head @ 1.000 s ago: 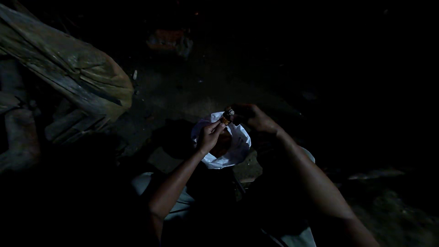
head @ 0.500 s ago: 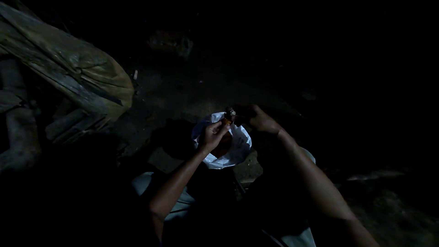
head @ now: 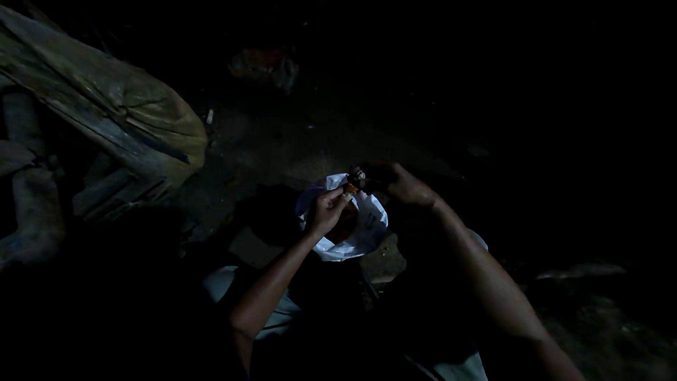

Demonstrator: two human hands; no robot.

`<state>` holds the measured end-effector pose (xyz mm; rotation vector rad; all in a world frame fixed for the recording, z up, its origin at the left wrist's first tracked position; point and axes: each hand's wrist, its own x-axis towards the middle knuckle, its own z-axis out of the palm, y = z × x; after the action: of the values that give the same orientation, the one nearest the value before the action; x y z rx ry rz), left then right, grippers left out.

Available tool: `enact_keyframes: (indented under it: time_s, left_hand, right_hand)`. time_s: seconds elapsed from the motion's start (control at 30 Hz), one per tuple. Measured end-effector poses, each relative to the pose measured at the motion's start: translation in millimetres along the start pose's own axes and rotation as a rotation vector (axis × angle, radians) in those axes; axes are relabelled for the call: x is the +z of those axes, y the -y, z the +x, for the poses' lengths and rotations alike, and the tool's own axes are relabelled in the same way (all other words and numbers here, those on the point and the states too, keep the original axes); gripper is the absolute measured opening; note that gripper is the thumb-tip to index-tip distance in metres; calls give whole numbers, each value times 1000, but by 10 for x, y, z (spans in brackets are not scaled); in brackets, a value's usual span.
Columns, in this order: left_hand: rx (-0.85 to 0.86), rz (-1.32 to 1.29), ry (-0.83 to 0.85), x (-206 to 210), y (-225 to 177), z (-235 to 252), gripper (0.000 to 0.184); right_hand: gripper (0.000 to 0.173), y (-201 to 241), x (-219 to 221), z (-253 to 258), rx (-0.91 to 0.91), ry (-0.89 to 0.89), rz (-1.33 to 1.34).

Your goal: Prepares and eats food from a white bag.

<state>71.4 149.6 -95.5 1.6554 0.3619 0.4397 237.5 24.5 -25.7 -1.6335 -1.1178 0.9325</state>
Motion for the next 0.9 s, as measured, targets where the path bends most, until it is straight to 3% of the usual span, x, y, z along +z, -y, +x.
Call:
enact_keyframes:
  time_s: [0.13,0.3,0.5,0.67,0.9]
  left_hand:
    - [-73,5,71,-34,-183,-60,40]
    - [-86,-47,54,-13,-129,-33,35]
    - [-177,-227,74,-50,-169,-54,31]
    - [-257,-427,-20,-3,-203,-12,24]
    - [-148,-328,31,-29,-154,-62,28]
  right_hand:
    - [25,8,-94,-42,-23,34,2]
    - [24,0,-57,-32,-18,36,28]
    - [25,43,-16,-20,38,6,84]
    - [26,45,7,-22,-14,-12,88]
    - [24,46,16,-41,-50,-10,89]
